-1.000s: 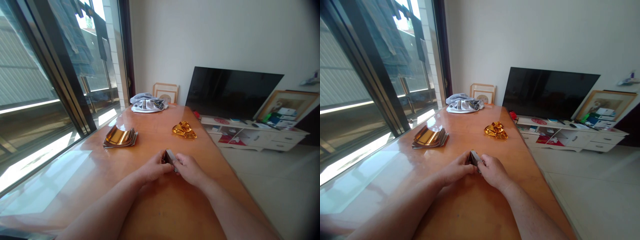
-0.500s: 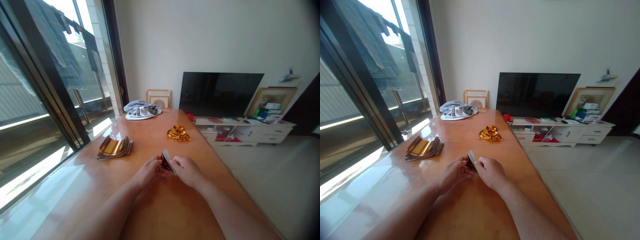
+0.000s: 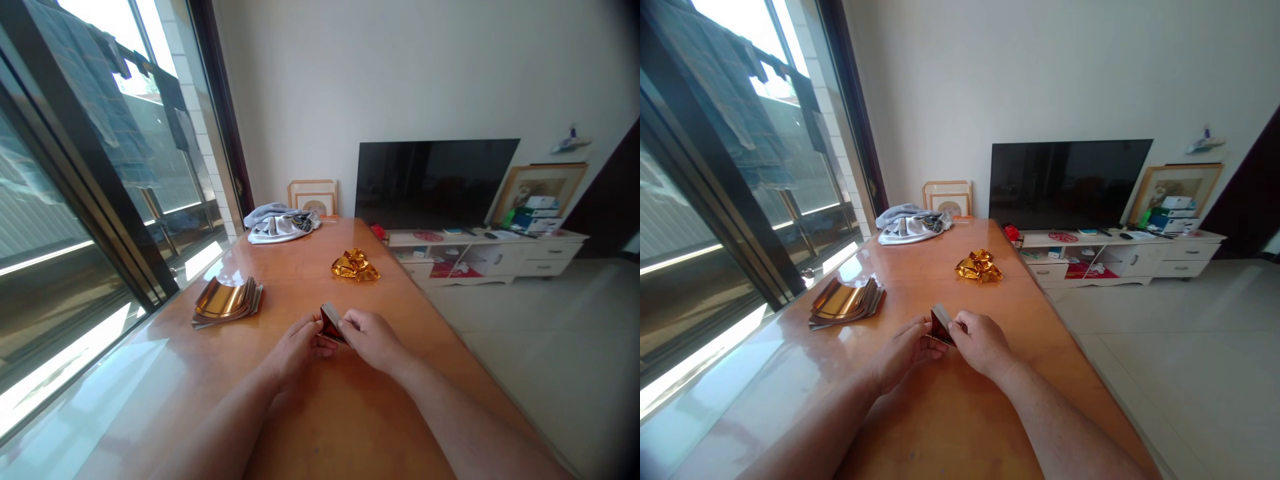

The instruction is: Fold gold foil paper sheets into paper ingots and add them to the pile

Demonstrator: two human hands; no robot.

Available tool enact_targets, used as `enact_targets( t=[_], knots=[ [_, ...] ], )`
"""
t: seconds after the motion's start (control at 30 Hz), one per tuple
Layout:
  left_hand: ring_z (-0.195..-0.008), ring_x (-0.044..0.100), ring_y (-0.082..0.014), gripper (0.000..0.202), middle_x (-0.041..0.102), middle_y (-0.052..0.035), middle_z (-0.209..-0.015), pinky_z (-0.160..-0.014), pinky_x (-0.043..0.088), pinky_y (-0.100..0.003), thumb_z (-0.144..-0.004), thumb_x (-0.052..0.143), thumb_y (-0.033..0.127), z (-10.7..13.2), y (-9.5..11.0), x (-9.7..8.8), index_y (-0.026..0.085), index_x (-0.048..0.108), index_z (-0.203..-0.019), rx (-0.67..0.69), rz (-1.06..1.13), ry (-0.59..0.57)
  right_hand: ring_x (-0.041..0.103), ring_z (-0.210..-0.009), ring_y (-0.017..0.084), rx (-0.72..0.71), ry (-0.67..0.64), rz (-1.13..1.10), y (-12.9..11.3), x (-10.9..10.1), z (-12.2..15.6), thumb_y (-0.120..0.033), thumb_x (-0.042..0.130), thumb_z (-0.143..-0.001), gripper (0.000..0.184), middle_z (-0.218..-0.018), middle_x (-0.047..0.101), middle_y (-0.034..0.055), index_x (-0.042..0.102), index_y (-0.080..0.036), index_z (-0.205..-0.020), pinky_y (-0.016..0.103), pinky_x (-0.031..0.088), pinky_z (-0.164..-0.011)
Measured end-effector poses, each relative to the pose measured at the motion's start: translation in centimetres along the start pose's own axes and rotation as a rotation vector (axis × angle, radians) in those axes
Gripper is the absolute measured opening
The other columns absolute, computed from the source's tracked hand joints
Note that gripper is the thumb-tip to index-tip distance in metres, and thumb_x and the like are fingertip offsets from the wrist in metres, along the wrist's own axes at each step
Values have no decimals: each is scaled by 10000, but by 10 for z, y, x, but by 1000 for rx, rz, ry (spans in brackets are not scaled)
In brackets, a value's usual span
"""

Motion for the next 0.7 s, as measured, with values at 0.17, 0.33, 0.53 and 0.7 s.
enact_targets(
  t=[0.17, 0.33, 0.53, 0.7],
  knots=[
    [-765, 656, -139, 332, 687, -57, -960, -738, 526, -272, -861, 653, 427, 3, 4, -1, 173, 597, -1068, 4, -122, 37, 529, -607, 139, -19, -10, -23, -3, -2, 1, -440, 490, -939, 316, -674, 625, -18, 606, -217, -749, 234, 323, -558],
    [-611, 602, -133, 310, 657, -19, -683, -561, 443, -218, -892, 568, 419, 3, 5, -8, 159, 592, -1060, 12, -239, 94, 524, -602, 138, -14, 13, -37, -4, -10, -1, -456, 476, -944, 342, -652, 604, -26, 610, -217, -739, 236, 343, -576],
    [-519, 512, -106, 297, 596, 12, -577, -495, 342, -196, -919, 504, 429, 2, 5, -13, 159, 603, -994, 29, -331, 110, 508, -598, 136, -1, 84, -57, 3, -18, -5, -495, 460, -950, 384, -659, 592, -26, 594, -210, -731, 239, 340, -561],
    [-493, 473, -91, 255, 563, 31, -566, -486, 298, -195, -883, 544, 391, 5, 8, -8, 161, 626, -956, 22, -336, 83, 512, -616, 135, -6, 94, -95, 5, -19, -6, -483, 472, -953, 354, -680, 592, -30, 594, -209, -765, 237, 347, -569]
  ],
)
Point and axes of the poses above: each hand's wrist, its own z-axis away from the middle knuckle, its own x-axis out of the palm, y = z × x, the point moved 8 cm from there along -z, towards the middle knuckle
